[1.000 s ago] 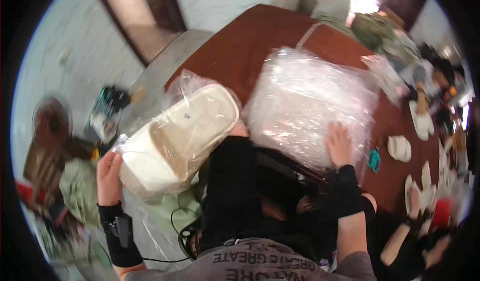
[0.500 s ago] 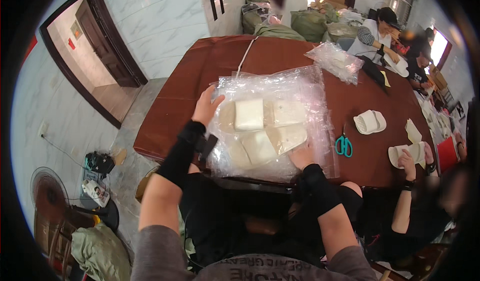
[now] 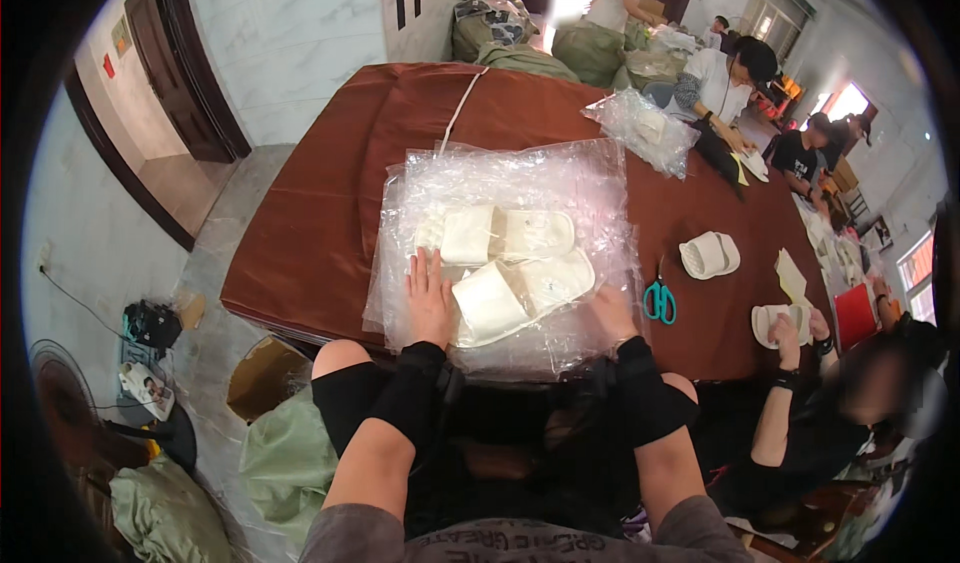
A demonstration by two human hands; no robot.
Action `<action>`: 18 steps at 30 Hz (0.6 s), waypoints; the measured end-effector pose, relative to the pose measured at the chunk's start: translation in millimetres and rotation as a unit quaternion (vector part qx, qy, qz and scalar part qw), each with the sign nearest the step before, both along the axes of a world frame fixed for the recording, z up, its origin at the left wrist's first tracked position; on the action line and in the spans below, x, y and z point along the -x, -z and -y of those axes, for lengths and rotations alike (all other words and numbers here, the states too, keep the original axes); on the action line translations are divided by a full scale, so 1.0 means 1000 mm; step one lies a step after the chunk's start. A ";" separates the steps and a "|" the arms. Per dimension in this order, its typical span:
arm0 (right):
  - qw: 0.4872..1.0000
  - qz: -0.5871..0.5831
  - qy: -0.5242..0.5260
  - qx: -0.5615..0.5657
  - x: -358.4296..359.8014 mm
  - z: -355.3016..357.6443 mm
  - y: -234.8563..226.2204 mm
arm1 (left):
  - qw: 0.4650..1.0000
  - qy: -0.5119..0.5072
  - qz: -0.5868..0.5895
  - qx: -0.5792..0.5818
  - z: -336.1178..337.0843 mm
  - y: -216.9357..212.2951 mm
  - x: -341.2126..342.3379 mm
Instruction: Packaging pairs of sandals into individual plastic bags from larger storage sacks.
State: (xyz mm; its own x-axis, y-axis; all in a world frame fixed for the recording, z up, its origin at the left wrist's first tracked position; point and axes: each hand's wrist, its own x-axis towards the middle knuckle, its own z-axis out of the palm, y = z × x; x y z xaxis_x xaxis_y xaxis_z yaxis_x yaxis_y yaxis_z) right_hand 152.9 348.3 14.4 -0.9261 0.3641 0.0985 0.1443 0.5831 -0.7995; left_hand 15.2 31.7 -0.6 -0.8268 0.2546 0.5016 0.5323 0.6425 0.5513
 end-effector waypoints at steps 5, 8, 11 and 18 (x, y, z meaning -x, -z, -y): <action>0.951 -0.212 0.190 0.124 0.003 -0.001 -0.077 | 1.000 -0.007 -0.003 0.005 0.005 -0.005 -0.003; 0.973 -0.189 0.098 -0.091 0.015 0.030 -0.101 | 1.000 -0.007 -0.008 -0.003 -0.001 -0.008 -0.002; 0.947 0.055 -0.041 -0.313 0.030 0.055 -0.098 | 1.000 0.006 -0.007 -0.011 -0.002 -0.007 -0.001; 0.992 -0.112 0.011 -0.058 -0.012 0.052 -0.137 | 0.999 -0.005 0.013 -0.044 0.008 -0.005 -0.008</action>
State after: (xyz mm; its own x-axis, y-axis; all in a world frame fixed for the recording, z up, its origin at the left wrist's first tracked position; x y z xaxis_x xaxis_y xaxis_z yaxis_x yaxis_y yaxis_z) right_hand 165.2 296.1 151.4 -0.8686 0.3572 0.3434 -0.0161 0.6723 -0.7401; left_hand 23.0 23.8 4.9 -0.8420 0.2023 0.5001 0.5109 0.5964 0.6190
